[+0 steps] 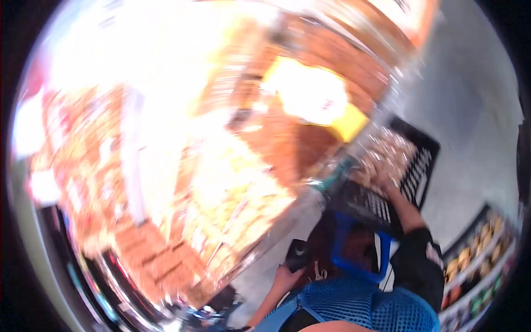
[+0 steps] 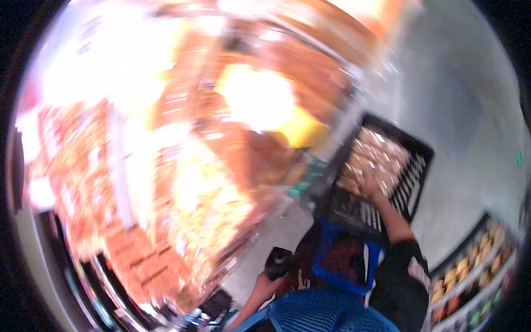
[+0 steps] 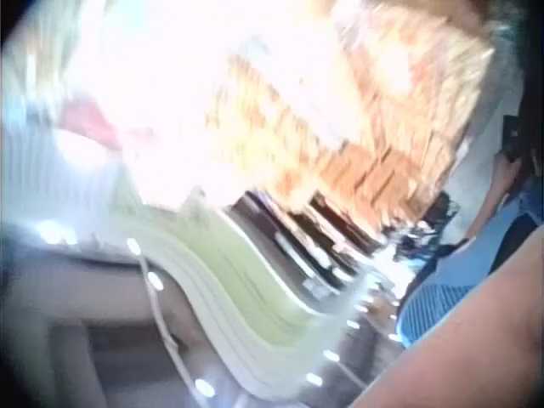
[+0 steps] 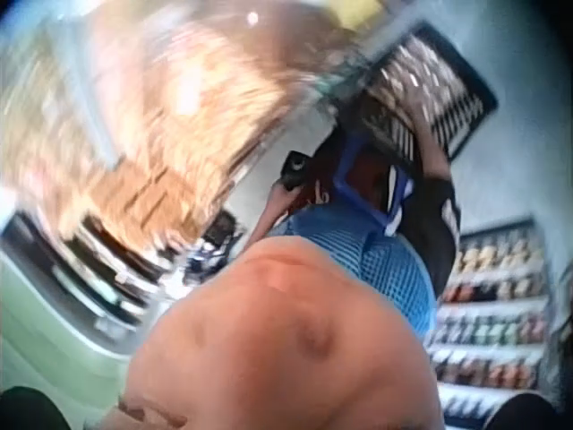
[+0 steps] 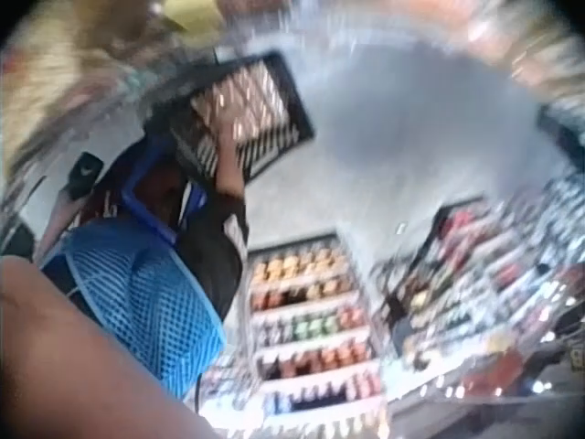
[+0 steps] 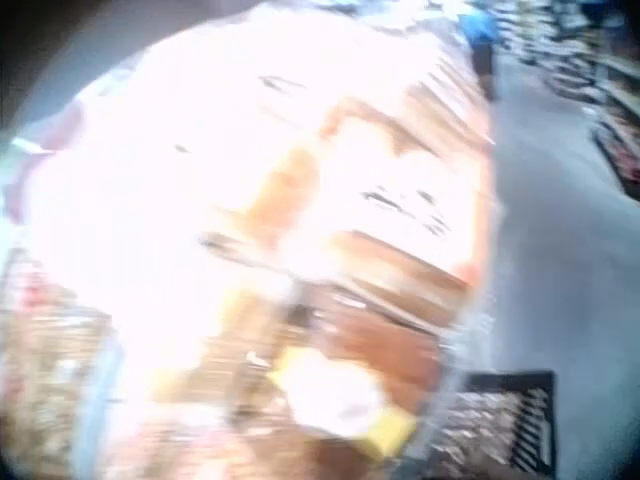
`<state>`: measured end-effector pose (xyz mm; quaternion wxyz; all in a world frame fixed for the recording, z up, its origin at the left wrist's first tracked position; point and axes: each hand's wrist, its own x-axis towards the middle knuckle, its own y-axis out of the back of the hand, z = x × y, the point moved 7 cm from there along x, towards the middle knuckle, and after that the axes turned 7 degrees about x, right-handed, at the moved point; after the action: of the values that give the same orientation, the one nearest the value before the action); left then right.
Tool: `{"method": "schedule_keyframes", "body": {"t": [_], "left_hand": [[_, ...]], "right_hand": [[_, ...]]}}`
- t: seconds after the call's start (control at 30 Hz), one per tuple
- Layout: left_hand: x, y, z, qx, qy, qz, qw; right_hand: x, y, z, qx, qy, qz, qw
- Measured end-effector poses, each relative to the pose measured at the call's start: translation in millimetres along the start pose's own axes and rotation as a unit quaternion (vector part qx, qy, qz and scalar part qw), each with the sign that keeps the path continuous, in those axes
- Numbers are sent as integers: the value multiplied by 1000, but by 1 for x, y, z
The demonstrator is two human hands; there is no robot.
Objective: Picking packaged food from a shelf, scanning them with a handheld scanner, and placing them into a shopping basket.
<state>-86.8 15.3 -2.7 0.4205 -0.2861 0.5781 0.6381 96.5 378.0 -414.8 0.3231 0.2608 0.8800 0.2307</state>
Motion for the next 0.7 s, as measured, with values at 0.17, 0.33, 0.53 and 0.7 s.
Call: {"method": "schedule_keyframes", "body": {"t": [0.17,0.33,0.53,0.7], "left_hand": [[-6,27,17,-20,-105,65,992],[-25,46,20,-25,-213,-23,977],[-87,100,5,-26,-350,55,935],[-125,136,-39,-110,-432,154,882]], "right_hand": [[-105,49,-53,32,-3,-78,996],[-174,129,-168,-8,-104,-61,993],[-227,178,-301,-7,28,66,997],[-250,179,-447,-31,168,23,985]]}}
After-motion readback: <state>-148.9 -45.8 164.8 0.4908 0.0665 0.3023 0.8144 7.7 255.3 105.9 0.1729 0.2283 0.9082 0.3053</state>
